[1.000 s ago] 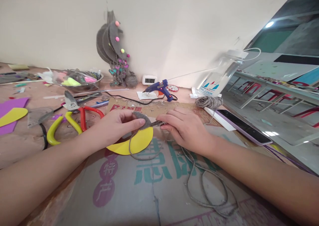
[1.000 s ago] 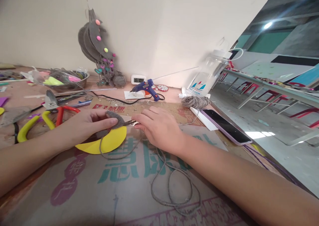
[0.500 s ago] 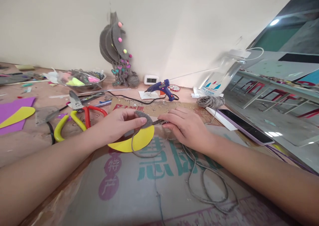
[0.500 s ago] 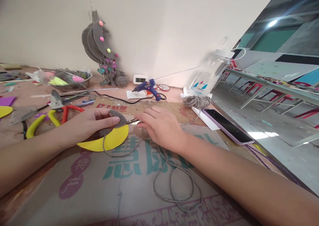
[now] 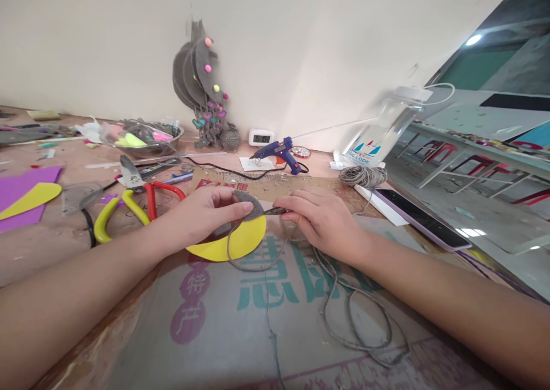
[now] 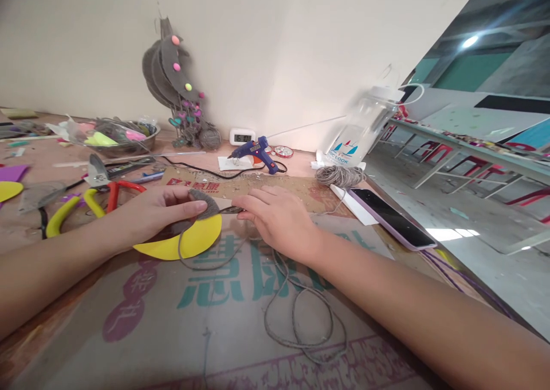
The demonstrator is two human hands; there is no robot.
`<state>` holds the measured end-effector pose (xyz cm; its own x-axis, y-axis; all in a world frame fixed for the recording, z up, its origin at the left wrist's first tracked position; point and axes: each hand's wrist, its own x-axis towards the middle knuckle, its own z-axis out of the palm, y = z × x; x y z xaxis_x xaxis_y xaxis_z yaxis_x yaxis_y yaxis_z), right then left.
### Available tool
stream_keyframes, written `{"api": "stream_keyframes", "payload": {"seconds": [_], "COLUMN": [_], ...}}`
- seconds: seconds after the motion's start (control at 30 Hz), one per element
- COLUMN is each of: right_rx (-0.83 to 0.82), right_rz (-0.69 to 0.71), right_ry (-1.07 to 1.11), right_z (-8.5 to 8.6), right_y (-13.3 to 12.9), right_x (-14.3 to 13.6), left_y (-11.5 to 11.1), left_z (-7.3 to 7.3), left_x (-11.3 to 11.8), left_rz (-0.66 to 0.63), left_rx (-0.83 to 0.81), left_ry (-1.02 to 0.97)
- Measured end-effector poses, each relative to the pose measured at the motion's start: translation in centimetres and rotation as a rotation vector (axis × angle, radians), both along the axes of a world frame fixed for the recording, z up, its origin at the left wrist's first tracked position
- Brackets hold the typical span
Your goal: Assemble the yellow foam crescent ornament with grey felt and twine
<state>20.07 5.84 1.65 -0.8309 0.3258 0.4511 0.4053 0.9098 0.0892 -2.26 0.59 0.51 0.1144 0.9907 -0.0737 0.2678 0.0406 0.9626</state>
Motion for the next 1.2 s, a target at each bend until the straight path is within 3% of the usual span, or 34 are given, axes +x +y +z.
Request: {"api": "stream_keyframes", "payload": {"seconds": [0.33, 1.2], "right_rx": [-0.014, 0.020], "right_rz": [0.025, 0.030], "right_ry": [0.077, -0.030], "right_z": [-0.27, -0.36], "right_y": [-0.03, 0.19], "right_x": [0.18, 0.00], "left_y": [-0.02, -0.09], "left_z": [0.07, 0.03], "left_x": [-0.01, -0.12], "left_rz": [-0.047, -0.073], "left_rx": [-0.086, -0.081], "left_ry": [-0.035, -0.019]}}
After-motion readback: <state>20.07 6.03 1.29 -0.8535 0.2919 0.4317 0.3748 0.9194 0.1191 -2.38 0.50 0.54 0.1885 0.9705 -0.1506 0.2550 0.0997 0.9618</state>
